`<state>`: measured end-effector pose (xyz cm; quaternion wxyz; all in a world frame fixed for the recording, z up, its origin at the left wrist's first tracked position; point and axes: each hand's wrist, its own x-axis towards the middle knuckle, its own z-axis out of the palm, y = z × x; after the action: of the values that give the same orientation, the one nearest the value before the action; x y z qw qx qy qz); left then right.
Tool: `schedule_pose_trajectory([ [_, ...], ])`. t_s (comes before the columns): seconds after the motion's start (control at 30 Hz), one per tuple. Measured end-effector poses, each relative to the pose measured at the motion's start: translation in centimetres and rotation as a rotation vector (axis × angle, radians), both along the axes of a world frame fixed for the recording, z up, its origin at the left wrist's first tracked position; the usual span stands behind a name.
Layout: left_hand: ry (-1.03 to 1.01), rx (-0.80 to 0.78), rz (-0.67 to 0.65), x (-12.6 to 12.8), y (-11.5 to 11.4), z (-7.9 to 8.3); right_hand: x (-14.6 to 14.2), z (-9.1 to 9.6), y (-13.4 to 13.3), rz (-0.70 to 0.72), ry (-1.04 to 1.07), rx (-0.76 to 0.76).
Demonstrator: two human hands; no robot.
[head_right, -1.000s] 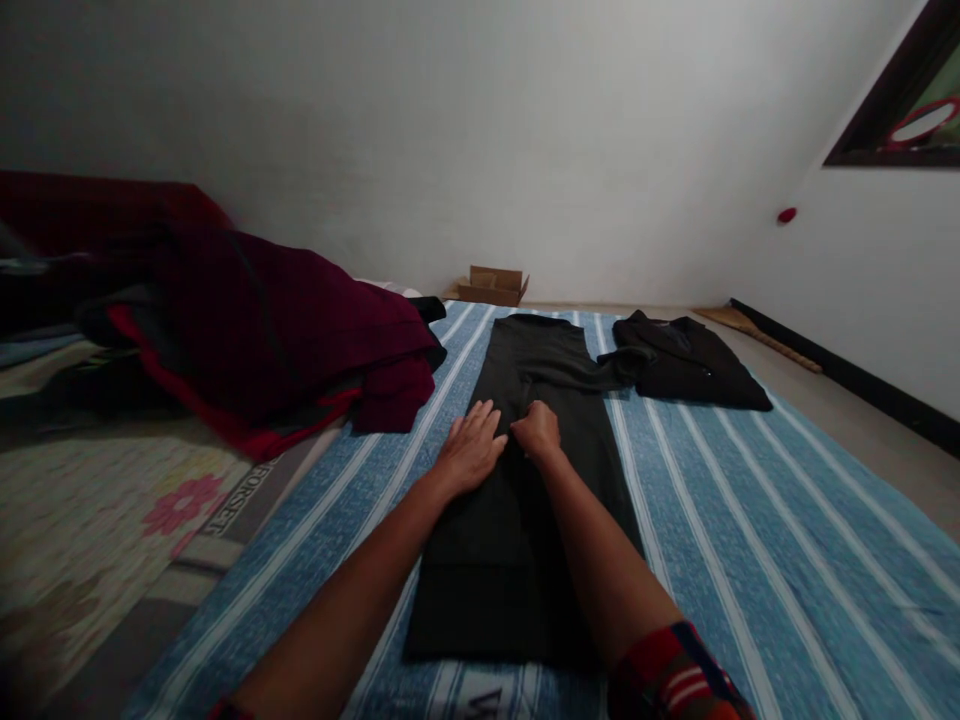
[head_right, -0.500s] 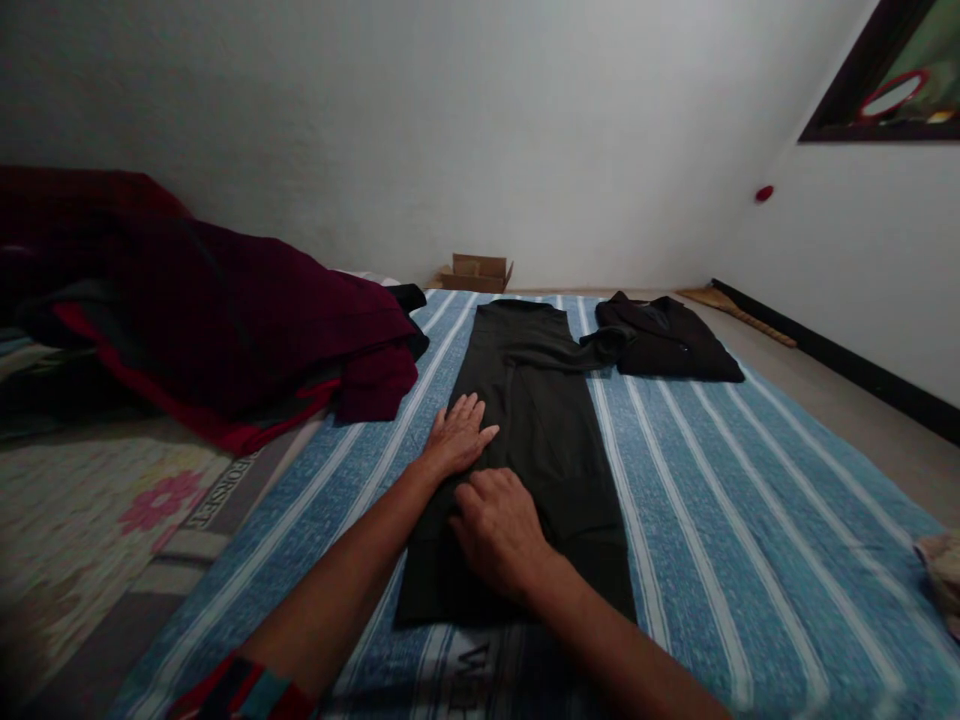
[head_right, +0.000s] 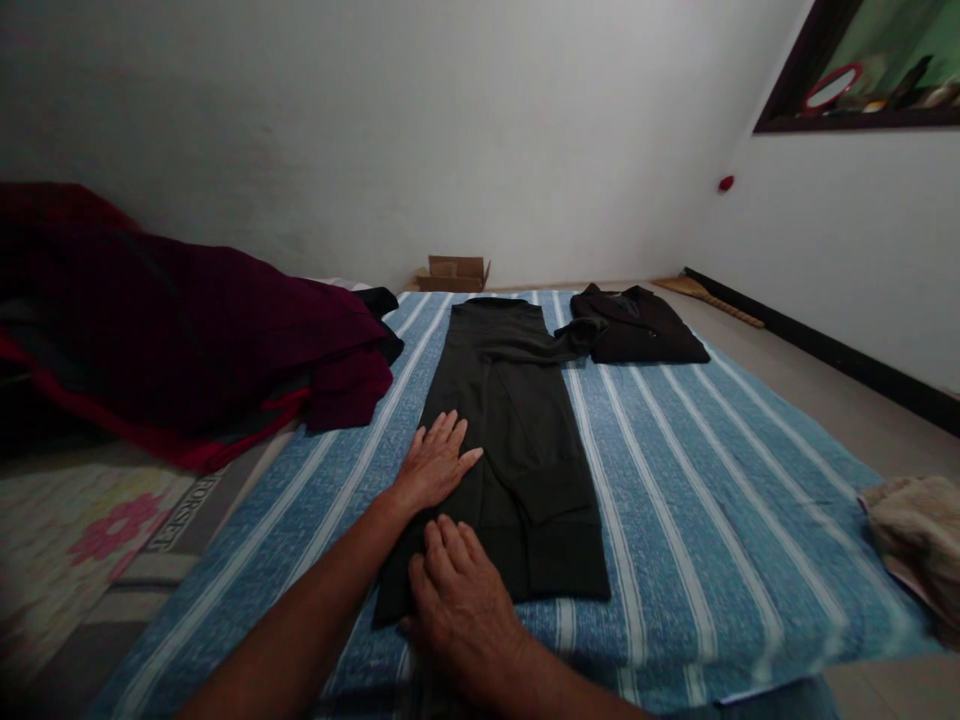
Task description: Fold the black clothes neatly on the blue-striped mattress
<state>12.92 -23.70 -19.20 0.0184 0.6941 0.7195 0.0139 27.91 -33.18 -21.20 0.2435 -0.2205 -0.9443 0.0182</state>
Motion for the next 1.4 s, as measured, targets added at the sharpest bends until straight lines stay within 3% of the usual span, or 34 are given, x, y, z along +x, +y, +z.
schedule_pose_trajectory([
  [0.17, -0.001, 0.002, -0.001, -0.2, 0.0, 0.1, 0.3, -0.7, -0.9, 0.041, 0.078, 0.065],
  [0.33, -0.027, -0.002, -0.013, -0.6, -0.4, 0.1, 0.9, -0.2, -1.7, 0.125, 0.04, 0.075],
  [0.67, -0.044, 0.0, -0.003, -0.5, -0.5, -0.1, 1.8, -1.5, -2.9, 0.356, 0.344, 0.172],
  [0.87, -0.044, 0.017, 0.007, -0.6, -0.5, -0.2, 1.4, -2.2, -3.8, 0.368, 0.45, 0.209],
  [0.97, -0.045, 0.026, 0.004, -0.7, -0.6, -0.3, 1.0, -2.4, -3.4, 0.335, 0.468, 0.25],
  [1.1, -0.034, 0.041, 0.009, -1.0, -0.7, -0.3, 0.6, -3.3, -1.9, 0.186, 0.358, 0.314],
  [1.27, -0.027, 0.031, 0.021, -1.1, -0.6, -0.1, -1.7, -7.0, -1.7, 0.079, 0.357, 0.33],
  [1.4, -0.054, -0.031, 0.022, -1.3, -0.6, 0.7, -4.6, -9.8, -2.2, -0.128, 0.6, 0.268],
])
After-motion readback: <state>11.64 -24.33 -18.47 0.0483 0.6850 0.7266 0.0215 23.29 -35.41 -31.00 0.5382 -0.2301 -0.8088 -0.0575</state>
